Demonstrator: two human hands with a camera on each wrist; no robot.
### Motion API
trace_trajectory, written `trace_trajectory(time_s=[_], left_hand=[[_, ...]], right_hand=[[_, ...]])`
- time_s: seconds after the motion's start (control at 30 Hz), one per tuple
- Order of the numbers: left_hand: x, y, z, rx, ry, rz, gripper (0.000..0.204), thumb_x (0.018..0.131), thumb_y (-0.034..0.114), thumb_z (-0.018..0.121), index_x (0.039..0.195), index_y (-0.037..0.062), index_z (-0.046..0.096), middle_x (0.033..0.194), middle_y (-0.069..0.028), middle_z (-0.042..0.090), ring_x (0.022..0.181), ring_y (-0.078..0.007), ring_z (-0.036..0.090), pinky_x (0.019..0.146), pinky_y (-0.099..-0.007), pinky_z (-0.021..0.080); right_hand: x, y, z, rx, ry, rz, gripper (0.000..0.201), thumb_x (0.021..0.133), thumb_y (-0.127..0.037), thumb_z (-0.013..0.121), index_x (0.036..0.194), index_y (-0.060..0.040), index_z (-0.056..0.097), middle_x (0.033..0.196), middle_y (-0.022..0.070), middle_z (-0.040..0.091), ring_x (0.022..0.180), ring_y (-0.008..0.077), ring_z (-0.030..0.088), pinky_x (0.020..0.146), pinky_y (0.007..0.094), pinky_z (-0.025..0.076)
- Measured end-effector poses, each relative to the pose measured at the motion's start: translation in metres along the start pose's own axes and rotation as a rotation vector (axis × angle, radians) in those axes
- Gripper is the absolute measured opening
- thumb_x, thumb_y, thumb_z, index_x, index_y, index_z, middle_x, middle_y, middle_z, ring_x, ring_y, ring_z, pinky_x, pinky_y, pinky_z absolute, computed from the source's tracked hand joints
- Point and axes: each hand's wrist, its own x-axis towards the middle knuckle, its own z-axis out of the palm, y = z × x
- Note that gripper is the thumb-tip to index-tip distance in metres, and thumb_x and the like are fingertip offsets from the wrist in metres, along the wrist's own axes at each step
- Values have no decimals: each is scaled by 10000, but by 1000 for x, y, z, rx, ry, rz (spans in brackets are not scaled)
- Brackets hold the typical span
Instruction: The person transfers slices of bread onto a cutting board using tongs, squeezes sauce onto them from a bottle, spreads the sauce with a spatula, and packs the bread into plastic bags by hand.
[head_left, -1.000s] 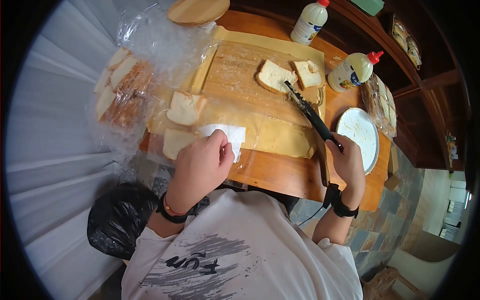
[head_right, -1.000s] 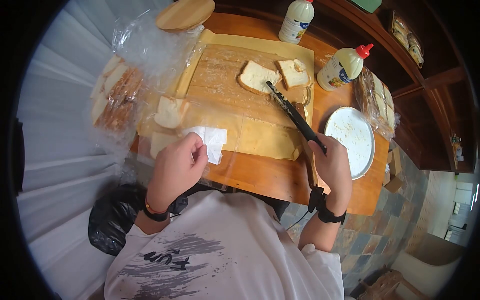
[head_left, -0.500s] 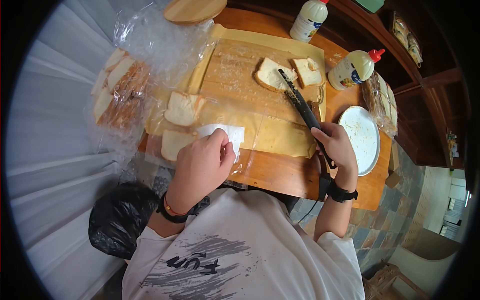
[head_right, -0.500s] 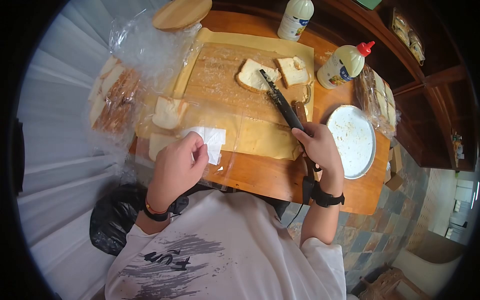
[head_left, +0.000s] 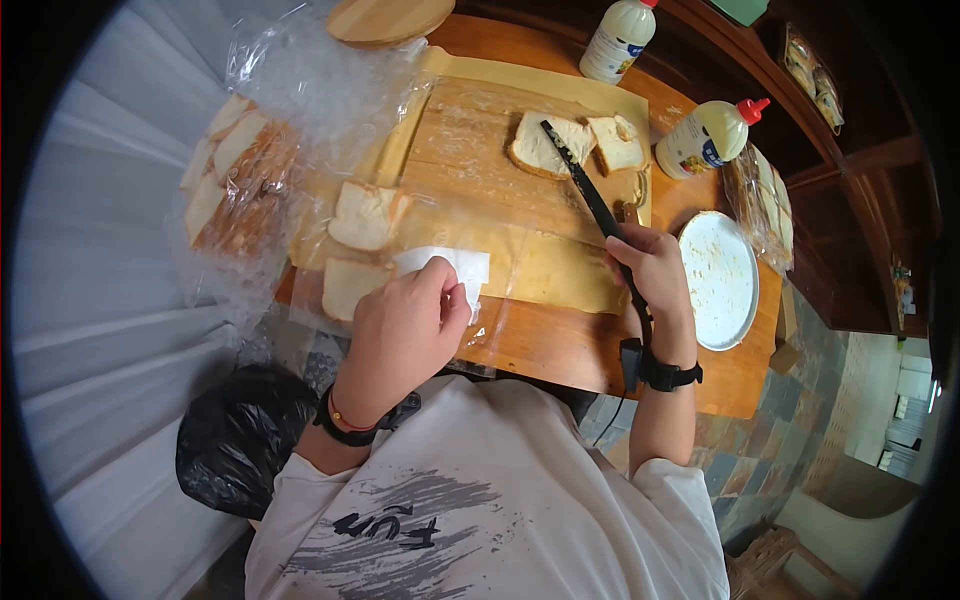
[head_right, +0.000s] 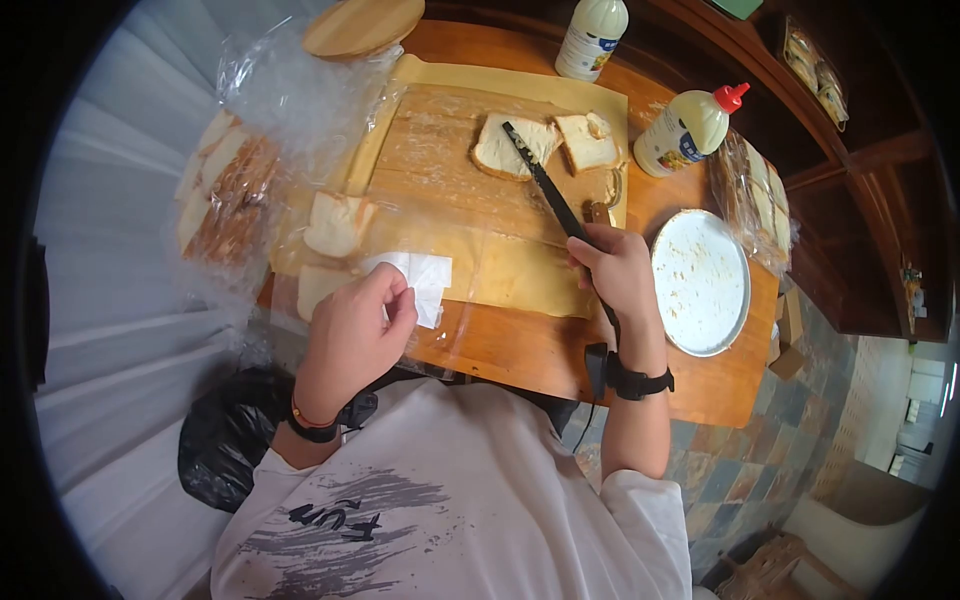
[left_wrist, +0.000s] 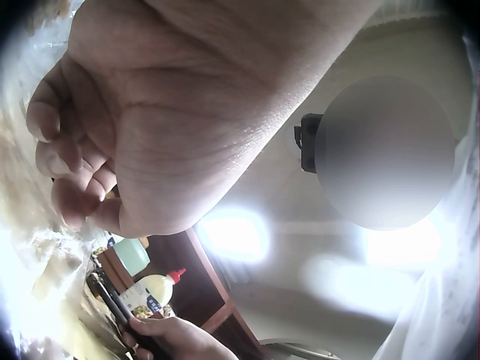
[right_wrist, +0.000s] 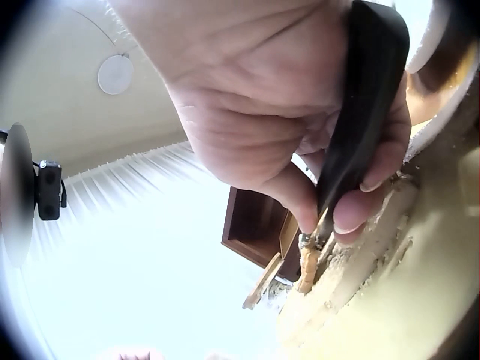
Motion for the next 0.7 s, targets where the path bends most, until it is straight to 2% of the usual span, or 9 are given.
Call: trace_trajectory(time_s=[0.17,0.23,0.3,0.37,0.43,0.63,0.7], left_hand=[[-1,-1,1,-5,8,-2,105,911,112,707,894,64,615,741,-119,687,634,-301,685,580,-393,506],[0,-1,1,-4,13,17,124,921,138,690,890,61,597,702,-119,672,637,-335,684,589,-442,523],[1,0,2,6,2,12,123,923,140,687,891,62,598,703,-119,672,635,-336,681,588,-443,522],[2,-1,3,16,-8,4,123,924,142,685,892,62,598,705,-119,672,632,-337,677,587,-444,521],[2,-1,4,21,0,-5,100,909,116,695,899,64,610,737,-111,686,657,-314,688,590,-404,509],[3,-2,8,48,-16,-20,106,905,107,691,892,61,597,731,-111,682,662,-319,689,591,-413,508],[3,-1,8,50,-12,-9,109,911,130,682,895,62,598,723,-120,680,656,-336,683,593,-439,514]], right_hand=[[-19,-4,-9,137,11,-20,136,957,-79,684,985,50,720,732,31,664,578,91,555,536,255,435],[-30,-5,-19,182,-16,-19,127,962,-71,674,1004,39,725,741,32,668,584,89,553,548,248,435],[-43,-1,-26,200,-26,-29,133,971,-78,670,1018,34,725,759,35,677,586,87,563,547,243,432],[-59,6,-35,134,-73,25,165,970,-89,683,1053,46,729,773,38,684,587,94,578,545,239,442],[-74,19,-42,145,-117,95,225,956,-84,707,1121,68,726,779,46,688,589,100,590,538,241,463],[-114,36,-45,97,-243,243,117,936,-21,700,1007,70,721,769,41,678,624,91,594,576,241,482],[-118,42,-37,116,-290,228,103,933,-23,707,986,63,723,768,37,678,628,88,594,580,240,482]])
